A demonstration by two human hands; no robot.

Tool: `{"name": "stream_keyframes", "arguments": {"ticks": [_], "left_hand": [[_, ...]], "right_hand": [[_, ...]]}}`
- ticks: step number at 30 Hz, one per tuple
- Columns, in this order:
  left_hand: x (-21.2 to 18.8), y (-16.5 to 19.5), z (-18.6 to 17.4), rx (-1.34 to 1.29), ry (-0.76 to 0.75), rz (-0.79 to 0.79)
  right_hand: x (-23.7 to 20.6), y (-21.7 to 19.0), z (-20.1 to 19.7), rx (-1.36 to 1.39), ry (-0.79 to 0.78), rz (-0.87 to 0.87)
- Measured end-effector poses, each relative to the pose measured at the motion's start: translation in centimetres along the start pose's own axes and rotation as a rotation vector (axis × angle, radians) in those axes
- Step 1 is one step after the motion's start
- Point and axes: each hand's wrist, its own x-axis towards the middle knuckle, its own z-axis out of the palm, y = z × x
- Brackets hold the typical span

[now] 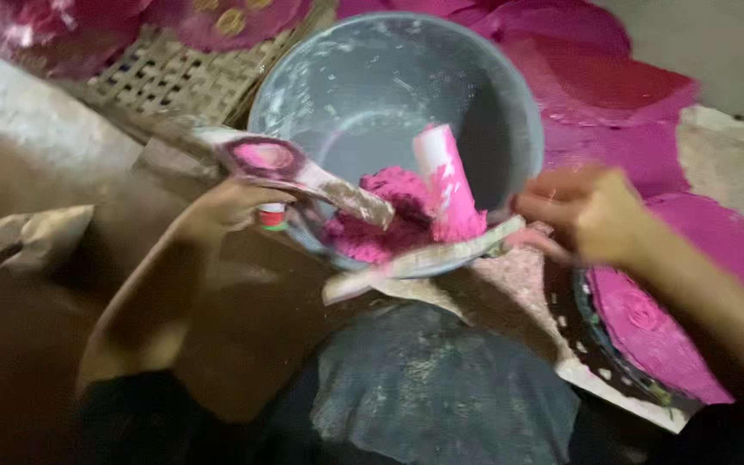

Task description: The person sits at a low table and uses a wooden hand-held extruder press to pipe pink dough into rosette shapes onto round trays. They repeatedly scoop dough from a large basin into the press, squeeze rosettes onto the trays, and set filled trays aside.

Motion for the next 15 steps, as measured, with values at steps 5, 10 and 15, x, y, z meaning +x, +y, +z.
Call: {"name": "stream_keyframes", "arguments": {"ticks": [5, 10, 15], "left_hand": [[1.9, -2.0, 5.3, -0.516, -0.481, 0.092], [2.4, -2.8, 5.7, -0.377, 0.014, 0.275], [3.5, -3.5, 4.6, 0.045, 0.617, 0.63]], "right_hand": [[7.6, 4.6, 0.6, -0.498, 0.021, -0.246], [11.7, 4.1, 8.3, 0.06, 0.335, 0.19], [12.4, 2.0, 19.5, -0.01, -0.629, 0.37]]}}
